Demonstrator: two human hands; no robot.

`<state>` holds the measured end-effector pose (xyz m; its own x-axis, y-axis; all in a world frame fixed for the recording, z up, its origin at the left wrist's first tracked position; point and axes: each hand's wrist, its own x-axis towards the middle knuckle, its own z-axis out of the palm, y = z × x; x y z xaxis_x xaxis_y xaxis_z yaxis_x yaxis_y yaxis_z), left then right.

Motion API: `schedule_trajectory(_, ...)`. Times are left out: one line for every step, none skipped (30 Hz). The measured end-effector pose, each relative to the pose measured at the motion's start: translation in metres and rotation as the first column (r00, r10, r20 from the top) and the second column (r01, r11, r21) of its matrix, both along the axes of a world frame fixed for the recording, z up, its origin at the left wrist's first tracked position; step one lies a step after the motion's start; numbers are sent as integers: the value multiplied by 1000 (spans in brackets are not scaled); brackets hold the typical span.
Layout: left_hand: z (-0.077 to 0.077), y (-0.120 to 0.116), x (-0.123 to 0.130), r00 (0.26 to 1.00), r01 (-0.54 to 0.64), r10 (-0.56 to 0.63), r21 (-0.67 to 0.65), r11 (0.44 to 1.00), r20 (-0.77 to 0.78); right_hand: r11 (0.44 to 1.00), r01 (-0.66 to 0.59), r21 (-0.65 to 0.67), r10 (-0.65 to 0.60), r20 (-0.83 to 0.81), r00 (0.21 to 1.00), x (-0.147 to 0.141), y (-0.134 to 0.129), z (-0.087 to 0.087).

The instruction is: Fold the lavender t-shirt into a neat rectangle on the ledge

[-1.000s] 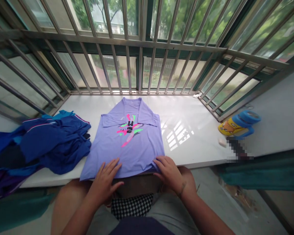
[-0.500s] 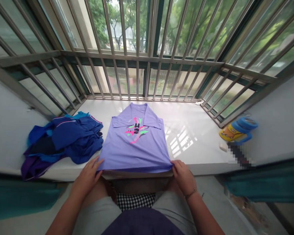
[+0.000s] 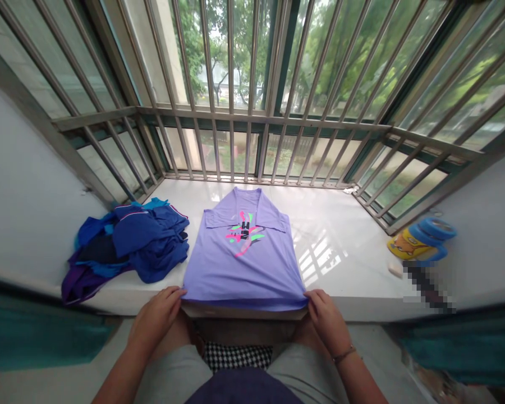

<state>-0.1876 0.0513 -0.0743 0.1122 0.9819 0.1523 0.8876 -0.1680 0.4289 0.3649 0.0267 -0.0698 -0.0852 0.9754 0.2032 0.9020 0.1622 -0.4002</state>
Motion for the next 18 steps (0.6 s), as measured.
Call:
schedule_trajectory(2, -2, 3, 999, -13, 13, -5, 1000, 29, 1000, 6, -5, -6, 0, 1000, 0, -1, -2)
schedule_trajectory(4, -4, 5, 998, -27, 28, -15, 1000, 58, 1000, 17, -9, -17, 2, 1000, 0, -1, -3)
schedule_trajectory(6, -6, 8, 995, -41, 44, -29, 999, 86, 999, 32, -12, -32, 4, 999, 0, -2, -6)
schedule_trajectory(9, -7, 10, 992, -56, 61, -47, 997, 113, 999, 49, -15, -49, 5, 999, 0, -3, -9)
schedule_trajectory(12, -9, 12, 987, -68, 77, -67, 995, 141, 998, 66, -16, -66, 5, 998, 1, -3, -12)
schedule_trajectory(14, -11, 14, 981, -77, 91, -88, 993, 169, 997, 81, -18, -81, 2, 997, 1, -4, -15)
schedule_trajectory(16, -12, 15, 975, -84, 104, -108, 991, 197, 995, 93, -21, -94, -5, 996, 2, -5, -18)
schedule_trajectory(18, -13, 15, 968, -88, 114, -125, 988, 221, 995, 102, -23, -102, -13, 995, 3, -5, -21)
schedule_trajectory(19, -14, 14, 963, -87, 120, -142, 986, 243, 994, 105, -27, -106, -22, 994, 4, -6, -23)
schedule_trajectory(20, -15, 14, 958, -82, 122, -160, 984, 259, 994, 105, -32, -106, -29, 994, 5, -7, -25)
schedule_trajectory(19, -16, 12, 956, -72, 119, -178, 981, 269, 994, 100, -39, -102, -36, 994, 7, -8, -26)
schedule_trajectory(19, -17, 11, 956, -58, 111, -195, 979, 273, 995, 93, -47, -95, -41, 995, 9, -9, -27)
schedule_trajectory(17, -18, 10, 956, -43, 102, -213, 976, 275, 995, 82, -56, -85, -44, 995, 11, -10, -27)
schedule_trajectory(15, -19, 8, 956, -26, 92, -231, 973, 277, 995, 70, -66, -73, -47, 996, 12, -12, -26)
schedule_trajectory(13, -20, 7, 956, -10, 82, -248, 969, 281, 996, 56, -76, -60, -48, 997, 14, -13, -26)
schedule_trajectory(10, -20, 6, 955, 5, 74, -264, 965, 286, 995, 41, -87, -45, -48, 998, 15, -15, -25)
schedule_trajectory(7, -21, 6, 954, 20, 65, -280, 960, 292, 995, 27, -98, -31, -44, 999, 16, -16, -24)
schedule_trajectory(4, -22, 6, 953, 35, 57, -295, 955, 297, 994, 15, -111, -19, -39, 999, 17, -18, -22)
